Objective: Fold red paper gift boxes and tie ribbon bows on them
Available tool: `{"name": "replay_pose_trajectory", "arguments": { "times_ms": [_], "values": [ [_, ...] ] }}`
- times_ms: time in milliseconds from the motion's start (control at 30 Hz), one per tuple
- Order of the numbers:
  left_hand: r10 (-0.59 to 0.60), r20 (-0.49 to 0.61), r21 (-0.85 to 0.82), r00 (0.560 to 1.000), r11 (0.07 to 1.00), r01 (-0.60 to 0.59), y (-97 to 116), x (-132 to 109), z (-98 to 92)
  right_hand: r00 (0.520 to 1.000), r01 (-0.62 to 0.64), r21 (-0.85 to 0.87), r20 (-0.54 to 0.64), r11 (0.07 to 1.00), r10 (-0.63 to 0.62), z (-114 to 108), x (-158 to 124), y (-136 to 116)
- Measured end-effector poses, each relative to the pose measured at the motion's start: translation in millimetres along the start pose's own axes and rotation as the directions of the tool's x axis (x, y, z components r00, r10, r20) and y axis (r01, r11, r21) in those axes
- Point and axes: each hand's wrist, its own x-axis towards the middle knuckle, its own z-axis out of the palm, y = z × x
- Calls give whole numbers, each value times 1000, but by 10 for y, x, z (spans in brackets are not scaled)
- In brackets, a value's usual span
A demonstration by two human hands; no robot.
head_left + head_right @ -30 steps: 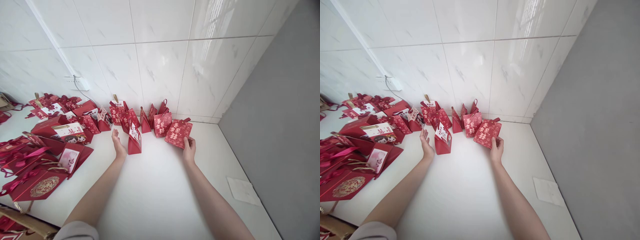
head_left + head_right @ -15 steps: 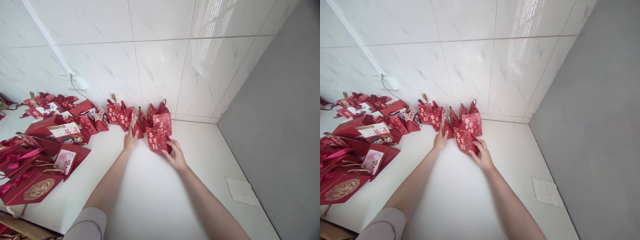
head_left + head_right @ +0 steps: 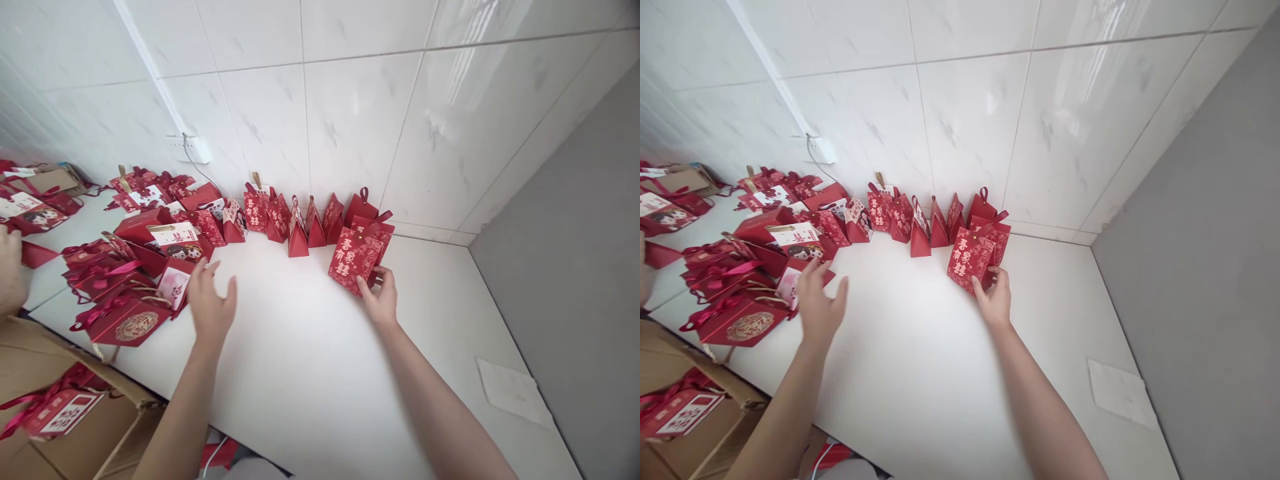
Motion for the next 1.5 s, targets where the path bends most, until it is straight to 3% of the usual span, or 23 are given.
{"name": "replay_pose_trajectory", "arguments": {
  "times_ms": [67,133,200,267,333,433,500,567,600,633,667,733,767,800,867,1000,1067,1167,1233,1333,1433,1500],
  "values": [
    [-63,-65,78,996,995,68,-240,-47,-245,1000,-15,11,1,1000,15,-10,-4,0],
    [-130,-34,150,991,980,133,-528,-47,-305,1000,-24,22,2,999,24,-11,-5,8],
    [-262,53,257,964,936,240,-809,5,-234,999,-40,38,3,998,40,-10,-4,16],
    [-439,137,401,888,844,356,-1011,84,-109,998,-60,52,1,997,60,-11,-3,17],
    [-534,173,477,828,781,404,-1073,140,15,997,-73,65,-8,995,73,-12,-1,10],
    [-463,253,477,849,823,306,-873,98,144,996,-82,86,-21,993,84,-9,5,-4],
    [-312,423,367,851,918,154,-618,-1,188,996,-88,93,-25,992,90,-4,10,-12],
    [-65,651,53,757,998,40,-376,-90,214,994,-100,98,-30,990,103,3,16,-17],
    [40,702,-94,711,995,37,-286,-109,228,993,-108,104,-32,989,112,6,20,-18],
    [99,698,-179,709,983,39,-226,-102,250,992,-118,112,-34,987,123,9,23,-20],
    [108,650,-201,752,979,33,-193,-66,284,990,-128,119,-37,985,133,11,26,-21],
    [24,458,-87,889,996,18,-190,82,400,988,-143,130,-45,981,150,13,34,-22],
    [-48,354,-6,934,999,53,-200,184,485,987,-149,132,-48,980,156,13,39,-22],
    [-142,287,72,947,989,127,-205,296,585,986,-153,131,-51,979,161,13,45,-22],
    [-294,258,199,920,948,248,-171,524,815,985,-158,128,-51,979,165,12,57,-16],
    [-424,268,276,865,894,353,76,832,1267,985,-155,143,-58,978,164,20,87,16],
    [-404,339,245,850,910,335,234,841,1440,985,-152,155,-61,976,163,29,102,40],
    [-188,441,82,877,982,170,478,674,1584,984,-158,154,-62,975,169,35,119,74],
    [-49,451,-20,891,998,65,653,534,1574,982,-163,147,-68,976,174,31,126,87],
    [24,429,-67,903,998,6,893,530,1385,981,-172,139,-70,975,183,22,131,86],
    [20,369,-30,929,1000,-10,973,935,1104,980,-180,141,-61,974,190,15,129,65],
    [-110,343,47,933,994,100,886,1346,968,979,-185,145,-58,972,195,13,127,48]
  ]
}}
